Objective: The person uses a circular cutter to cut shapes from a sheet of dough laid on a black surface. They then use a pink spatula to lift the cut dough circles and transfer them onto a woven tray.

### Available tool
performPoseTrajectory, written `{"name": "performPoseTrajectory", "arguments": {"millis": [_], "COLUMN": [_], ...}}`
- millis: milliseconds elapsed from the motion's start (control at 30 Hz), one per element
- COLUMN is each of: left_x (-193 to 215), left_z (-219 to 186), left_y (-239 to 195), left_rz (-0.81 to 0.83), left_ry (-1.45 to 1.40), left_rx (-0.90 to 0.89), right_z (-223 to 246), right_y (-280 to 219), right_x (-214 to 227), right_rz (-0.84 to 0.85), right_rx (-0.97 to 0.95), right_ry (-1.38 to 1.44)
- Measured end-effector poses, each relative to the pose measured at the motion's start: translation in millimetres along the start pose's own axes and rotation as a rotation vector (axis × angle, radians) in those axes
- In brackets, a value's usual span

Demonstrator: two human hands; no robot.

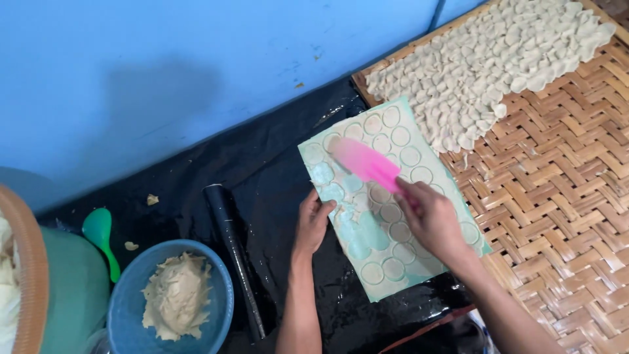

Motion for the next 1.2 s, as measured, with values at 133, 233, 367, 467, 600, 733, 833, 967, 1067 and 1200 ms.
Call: {"name": "performPoseTrajectory", "arguments": {"millis": [133, 233, 367, 467, 600, 733, 833, 967, 1067, 1200], "left_x": [4.1, 2.9, 0.0, 1.7, 3.0, -0.6, 2.8, 2.3, -1.9, 6.9], "left_z": [4.5, 0.2, -4.5, -2.0, 0.7, -4.3, -0.3, -0.4, -4.6, 10.7], "left_y": [-2.2, -1.3, -0.6, -1.1, -1.3, -0.8, -0.1, -1.6, -0.7, -1.6], "left_rz": [-0.003, 0.037, 0.036, 0.04, 0.042, 0.048, 0.059, 0.05, 0.056, 0.039], "left_ry": [0.004, 0.047, 0.053, 0.055, 0.046, 0.054, 0.048, 0.067, 0.044, 0.037], "left_rx": [0.014, -0.06, -0.026, -0.027, -0.018, -0.009, -0.021, -0.033, 0.005, -0.031], "right_z": [24.9, 33.9, 31.3, 24.8, 27.7, 29.6, 23.8, 20.7, 16.1, 11.2], "right_y": [7.0, 8.4, 9.6, 9.5, 10.7, 14.4, 16.2, 19.7, 21.0, 27.9], "right_x": [-11.5, -11.2, -13.7, -17.3, -16.0, -17.3, -20.4, -19.3, -21.2, -24.3], "right_rz": [0.01, -0.006, -0.016, 0.001, 0.006, -0.011, -0.01, -0.001, 0.003, 0.039], "right_rx": [0.05, 0.04, 0.02, 0.016, 0.019, 0.016, 0.043, 0.029, 0.032, 0.044], "right_ry": [-0.043, -0.067, -0.112, -0.142, -0.172, -0.168, -0.149, -0.148, -0.141, -0.08]}}
Point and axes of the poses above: each hand's wrist, its own y-axis towards the middle knuckle, its own x-axis out of the back of the hand, z = x × y, the point moved 4 cm from there along y, towards the middle knuckle, and after that the axes turned 14 degrees about z, right-handed, at the moved point
